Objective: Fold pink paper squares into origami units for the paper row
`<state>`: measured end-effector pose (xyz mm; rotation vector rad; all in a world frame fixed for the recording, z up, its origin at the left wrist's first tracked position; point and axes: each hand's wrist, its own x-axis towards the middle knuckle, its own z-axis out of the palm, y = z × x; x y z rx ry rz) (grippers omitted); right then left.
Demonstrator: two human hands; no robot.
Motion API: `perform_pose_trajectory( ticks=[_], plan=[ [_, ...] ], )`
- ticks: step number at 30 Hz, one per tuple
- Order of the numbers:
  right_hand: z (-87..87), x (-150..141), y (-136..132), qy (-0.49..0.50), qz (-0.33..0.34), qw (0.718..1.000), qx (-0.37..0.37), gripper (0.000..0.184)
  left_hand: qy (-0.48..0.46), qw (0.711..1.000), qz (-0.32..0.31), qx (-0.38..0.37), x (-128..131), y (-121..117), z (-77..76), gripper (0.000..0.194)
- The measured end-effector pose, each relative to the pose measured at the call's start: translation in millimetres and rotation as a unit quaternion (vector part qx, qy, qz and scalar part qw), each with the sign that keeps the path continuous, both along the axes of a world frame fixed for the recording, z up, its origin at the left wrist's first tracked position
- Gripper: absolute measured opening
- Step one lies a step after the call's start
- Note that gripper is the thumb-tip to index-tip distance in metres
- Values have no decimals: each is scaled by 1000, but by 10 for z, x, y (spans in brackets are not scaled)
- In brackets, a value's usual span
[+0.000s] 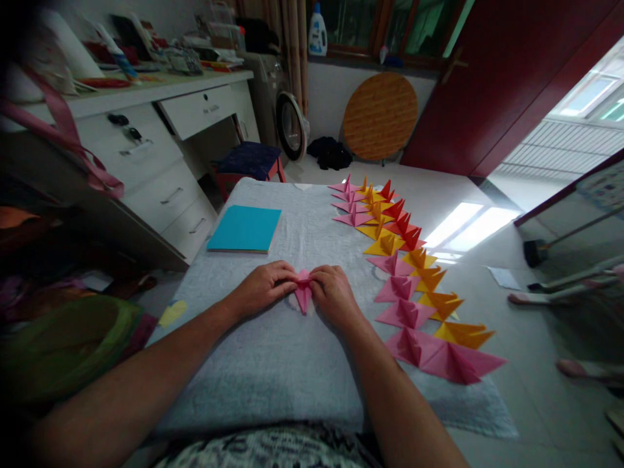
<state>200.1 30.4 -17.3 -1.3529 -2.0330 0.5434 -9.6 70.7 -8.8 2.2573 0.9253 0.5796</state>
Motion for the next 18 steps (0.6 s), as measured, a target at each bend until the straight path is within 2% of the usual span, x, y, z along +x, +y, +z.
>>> perform_pose_trajectory(
  ticks=[4, 7, 12, 18],
  plan=[
    [-68, -64, 41, -44, -83, 996, -7, 16, 41, 994, 91, 33, 77, -15, -43, 17],
    [-96, -104, 52, -65, -139, 988, -8, 15, 85, 986, 134, 51, 123, -15, -41, 15],
    [-89, -160, 44, -87, -184, 979, -9, 19, 128, 978, 149, 73, 160, -16, -24, 14],
    [-19, -233, 41, -138, -224, 964, -23, 19, 130, 973, 172, 88, 177, -37, -50, 10]
  ],
)
